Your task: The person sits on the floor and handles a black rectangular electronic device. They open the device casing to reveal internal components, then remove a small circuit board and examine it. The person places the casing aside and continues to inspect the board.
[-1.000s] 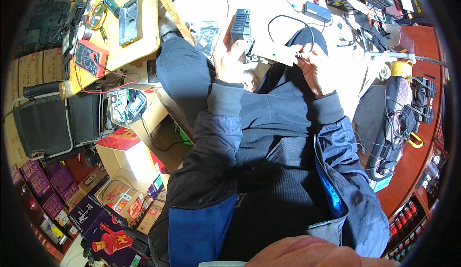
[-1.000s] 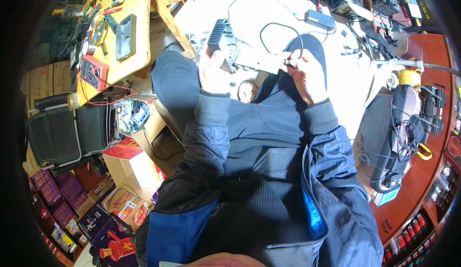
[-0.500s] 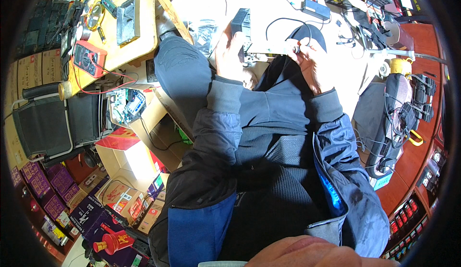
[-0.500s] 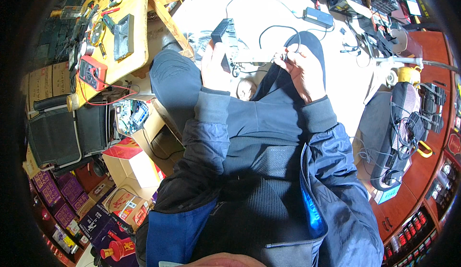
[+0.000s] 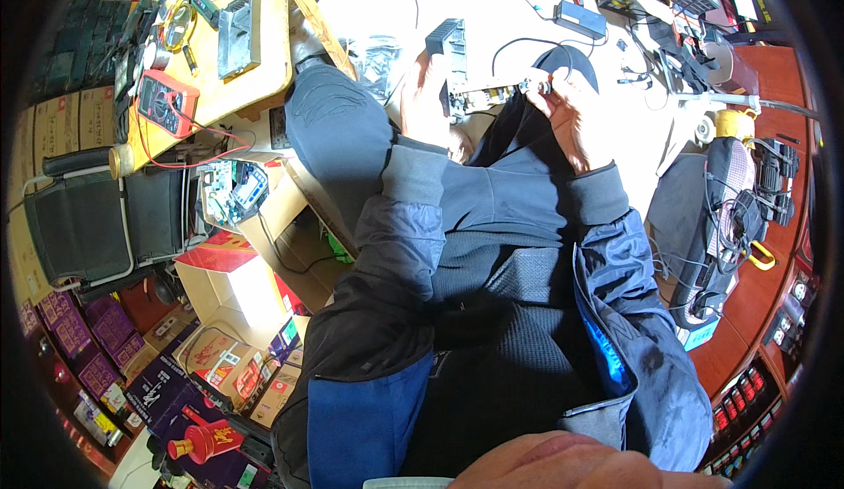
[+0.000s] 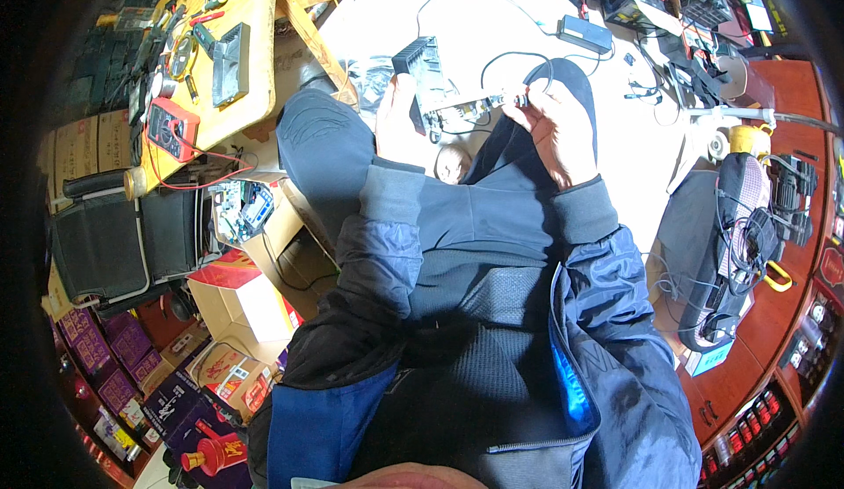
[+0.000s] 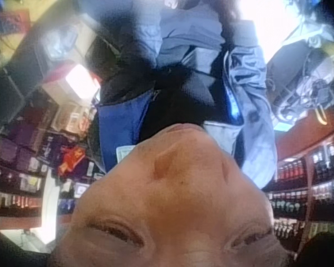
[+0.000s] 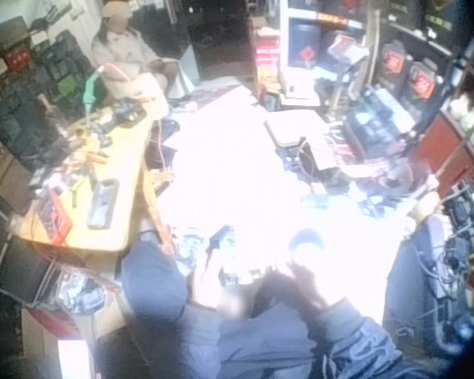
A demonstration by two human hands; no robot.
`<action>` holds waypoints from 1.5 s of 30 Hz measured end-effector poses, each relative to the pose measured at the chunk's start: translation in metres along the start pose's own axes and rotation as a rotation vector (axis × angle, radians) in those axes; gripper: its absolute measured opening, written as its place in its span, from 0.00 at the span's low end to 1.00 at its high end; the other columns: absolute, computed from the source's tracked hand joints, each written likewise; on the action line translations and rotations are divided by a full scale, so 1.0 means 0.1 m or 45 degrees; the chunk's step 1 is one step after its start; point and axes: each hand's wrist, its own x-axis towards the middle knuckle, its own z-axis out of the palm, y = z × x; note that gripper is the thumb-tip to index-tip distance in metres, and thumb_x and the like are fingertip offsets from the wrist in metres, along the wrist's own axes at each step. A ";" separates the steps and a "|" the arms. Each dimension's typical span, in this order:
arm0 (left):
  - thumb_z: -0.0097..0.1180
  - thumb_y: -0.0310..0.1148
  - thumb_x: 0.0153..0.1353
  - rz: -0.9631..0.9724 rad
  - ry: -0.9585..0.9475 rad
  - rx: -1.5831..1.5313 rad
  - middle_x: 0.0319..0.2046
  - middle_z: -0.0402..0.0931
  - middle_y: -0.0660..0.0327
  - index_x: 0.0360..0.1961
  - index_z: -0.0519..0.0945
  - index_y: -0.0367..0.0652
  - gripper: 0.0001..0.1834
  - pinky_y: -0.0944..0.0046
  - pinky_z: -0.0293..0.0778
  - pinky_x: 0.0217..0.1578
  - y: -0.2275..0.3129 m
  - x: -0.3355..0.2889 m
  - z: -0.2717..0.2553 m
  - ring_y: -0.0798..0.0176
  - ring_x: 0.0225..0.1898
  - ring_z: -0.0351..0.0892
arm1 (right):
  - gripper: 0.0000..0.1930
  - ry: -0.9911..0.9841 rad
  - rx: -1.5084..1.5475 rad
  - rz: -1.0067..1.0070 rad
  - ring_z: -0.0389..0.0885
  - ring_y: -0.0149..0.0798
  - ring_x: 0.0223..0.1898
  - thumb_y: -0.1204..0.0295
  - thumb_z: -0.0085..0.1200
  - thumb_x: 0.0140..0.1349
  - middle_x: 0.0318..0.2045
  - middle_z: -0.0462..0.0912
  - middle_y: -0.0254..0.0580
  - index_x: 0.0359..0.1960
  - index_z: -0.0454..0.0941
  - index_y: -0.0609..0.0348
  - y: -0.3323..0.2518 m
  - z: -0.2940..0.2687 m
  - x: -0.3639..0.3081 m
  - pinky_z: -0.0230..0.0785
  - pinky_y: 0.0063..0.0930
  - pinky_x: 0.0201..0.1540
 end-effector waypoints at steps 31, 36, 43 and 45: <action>0.59 0.32 0.69 -0.365 0.016 -0.556 0.47 0.80 0.55 0.64 0.73 0.36 0.25 0.66 0.82 0.35 0.12 0.04 0.11 0.66 0.40 0.83 | 0.04 0.118 -0.105 0.024 0.86 0.35 0.44 0.71 0.58 0.70 0.39 0.86 0.41 0.40 0.76 0.54 0.14 -0.03 -0.01 0.79 0.42 0.56; 0.52 0.37 0.74 -0.304 -0.065 -0.574 0.52 0.78 0.54 0.67 0.71 0.35 0.25 0.66 0.79 0.47 0.06 0.06 0.08 0.62 0.50 0.80 | 0.06 0.079 -0.110 -0.019 0.86 0.35 0.44 0.69 0.59 0.70 0.39 0.86 0.39 0.42 0.78 0.55 0.09 -0.01 -0.01 0.78 0.41 0.57; 0.55 0.39 0.73 -0.092 -0.039 -0.617 0.54 0.80 0.57 0.66 0.73 0.37 0.25 0.65 0.81 0.49 0.08 0.01 0.07 0.64 0.50 0.83 | 0.06 0.168 -0.005 -0.076 0.86 0.36 0.45 0.70 0.60 0.68 0.38 0.86 0.40 0.43 0.80 0.56 0.04 -0.11 0.00 0.76 0.42 0.60; 0.54 0.41 0.74 -0.248 -0.038 -0.754 0.54 0.80 0.57 0.65 0.73 0.38 0.25 0.65 0.81 0.49 0.09 0.01 0.06 0.64 0.51 0.83 | 0.10 0.146 0.028 -0.084 0.85 0.39 0.48 0.68 0.61 0.67 0.41 0.86 0.44 0.46 0.81 0.58 0.03 -0.17 0.02 0.76 0.43 0.61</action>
